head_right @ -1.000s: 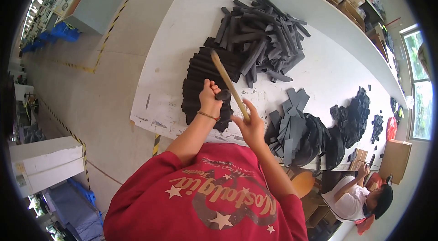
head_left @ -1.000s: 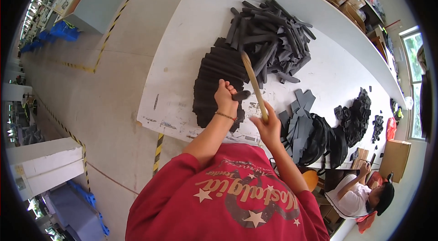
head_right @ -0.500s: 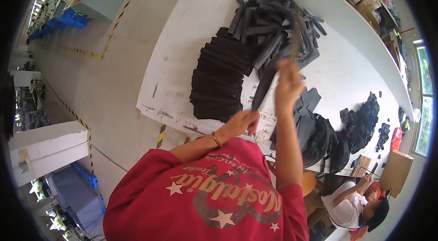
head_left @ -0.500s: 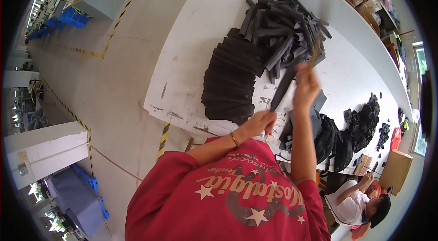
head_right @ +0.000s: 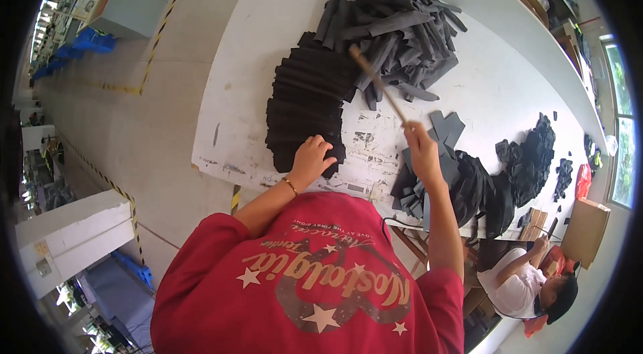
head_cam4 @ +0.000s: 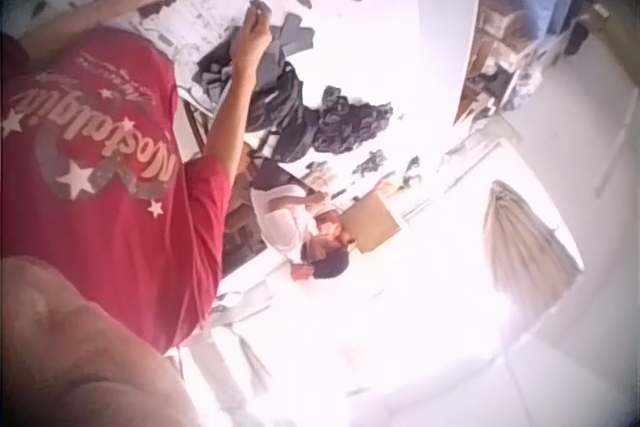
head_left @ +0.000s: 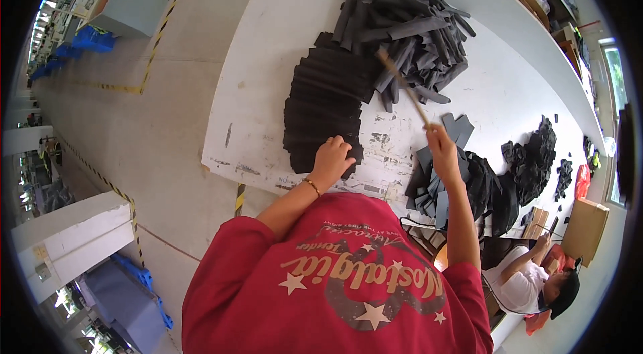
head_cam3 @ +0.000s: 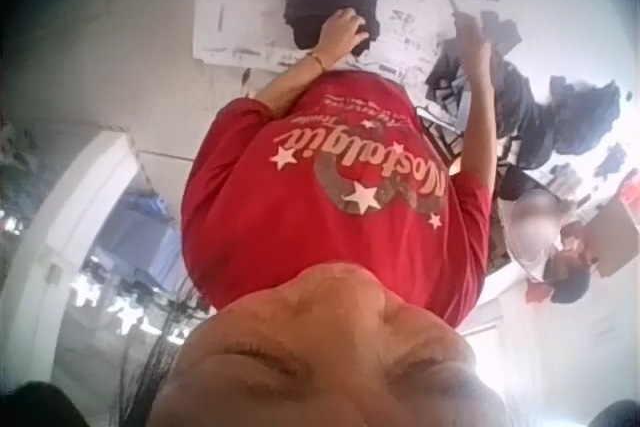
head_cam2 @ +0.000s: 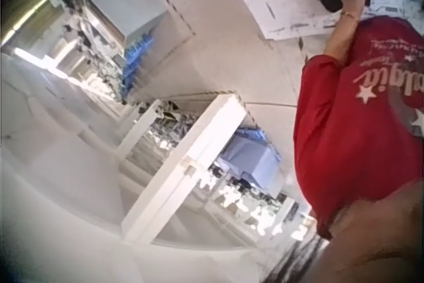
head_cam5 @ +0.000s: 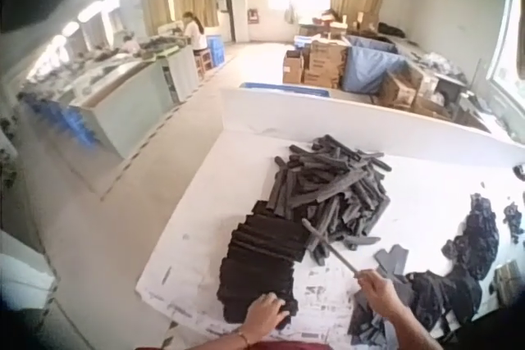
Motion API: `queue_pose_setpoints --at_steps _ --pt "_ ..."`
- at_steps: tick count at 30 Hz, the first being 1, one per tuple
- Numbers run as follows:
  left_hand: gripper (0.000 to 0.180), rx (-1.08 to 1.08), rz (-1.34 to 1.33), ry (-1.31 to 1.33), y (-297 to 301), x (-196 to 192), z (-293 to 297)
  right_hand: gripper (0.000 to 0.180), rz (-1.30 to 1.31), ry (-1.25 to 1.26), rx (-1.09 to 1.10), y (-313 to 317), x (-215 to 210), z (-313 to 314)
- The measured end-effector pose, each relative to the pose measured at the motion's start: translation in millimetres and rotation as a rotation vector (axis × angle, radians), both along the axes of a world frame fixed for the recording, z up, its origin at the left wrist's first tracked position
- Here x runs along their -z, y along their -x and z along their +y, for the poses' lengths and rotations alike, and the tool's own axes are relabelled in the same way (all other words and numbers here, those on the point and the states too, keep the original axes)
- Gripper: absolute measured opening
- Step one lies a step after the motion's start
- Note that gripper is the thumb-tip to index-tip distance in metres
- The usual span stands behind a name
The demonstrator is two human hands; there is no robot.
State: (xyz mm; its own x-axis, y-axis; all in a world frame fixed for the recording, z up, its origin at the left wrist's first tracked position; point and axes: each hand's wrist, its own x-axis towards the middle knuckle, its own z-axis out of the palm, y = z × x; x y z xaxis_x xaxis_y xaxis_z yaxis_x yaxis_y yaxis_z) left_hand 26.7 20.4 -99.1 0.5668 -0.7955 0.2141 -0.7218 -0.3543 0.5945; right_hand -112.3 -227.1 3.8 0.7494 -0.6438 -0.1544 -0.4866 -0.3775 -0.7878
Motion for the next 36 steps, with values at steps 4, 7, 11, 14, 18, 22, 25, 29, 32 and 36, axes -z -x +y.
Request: queue_pose_setpoints --at_steps 4,7,11,14,18,22,25,29,32,36 --pt "0.016 -0.103 0.289 -0.082 -5 17 6 0.017 0.09 0.019 -0.255 57 -8 -9" --pt "0.014 -0.106 0.314 -0.023 -10 2 2 0.015 0.211 0.053 -0.373 70 -30 -11" --pt "0.014 0.063 0.137 -0.13 -10 10 8 0.016 0.271 0.083 -0.45 76 -31 -12" --pt "0.013 -0.001 0.303 -0.044 -12 6 8 0.016 0.287 0.11 -0.492 76 -25 -12" --pt "0.011 0.012 0.177 -0.022 -12 5 10 0.016 0.335 0.124 -0.534 73 -23 -9" --pt "0.007 0.136 0.181 -0.044 -16 10 14 0.018 0.327 0.102 -0.519 76 -16 -8" --pt "0.007 0.152 0.242 0.0 -20 4 15 0.018 0.325 0.102 -0.528 79 -12 -8" --pt "0.007 0.207 0.287 0.016 -24 -2 13 0.018 0.338 0.084 -0.547 74 -13 -4" --pt "0.007 0.262 0.232 0.1 -23 -12 -2 0.019 0.274 0.042 -0.562 60 1 8" --pt "0.013 0.4 0.008 0.169 -4 -61 -39 0.029 0.082 -0.166 -0.507 17 25 59"
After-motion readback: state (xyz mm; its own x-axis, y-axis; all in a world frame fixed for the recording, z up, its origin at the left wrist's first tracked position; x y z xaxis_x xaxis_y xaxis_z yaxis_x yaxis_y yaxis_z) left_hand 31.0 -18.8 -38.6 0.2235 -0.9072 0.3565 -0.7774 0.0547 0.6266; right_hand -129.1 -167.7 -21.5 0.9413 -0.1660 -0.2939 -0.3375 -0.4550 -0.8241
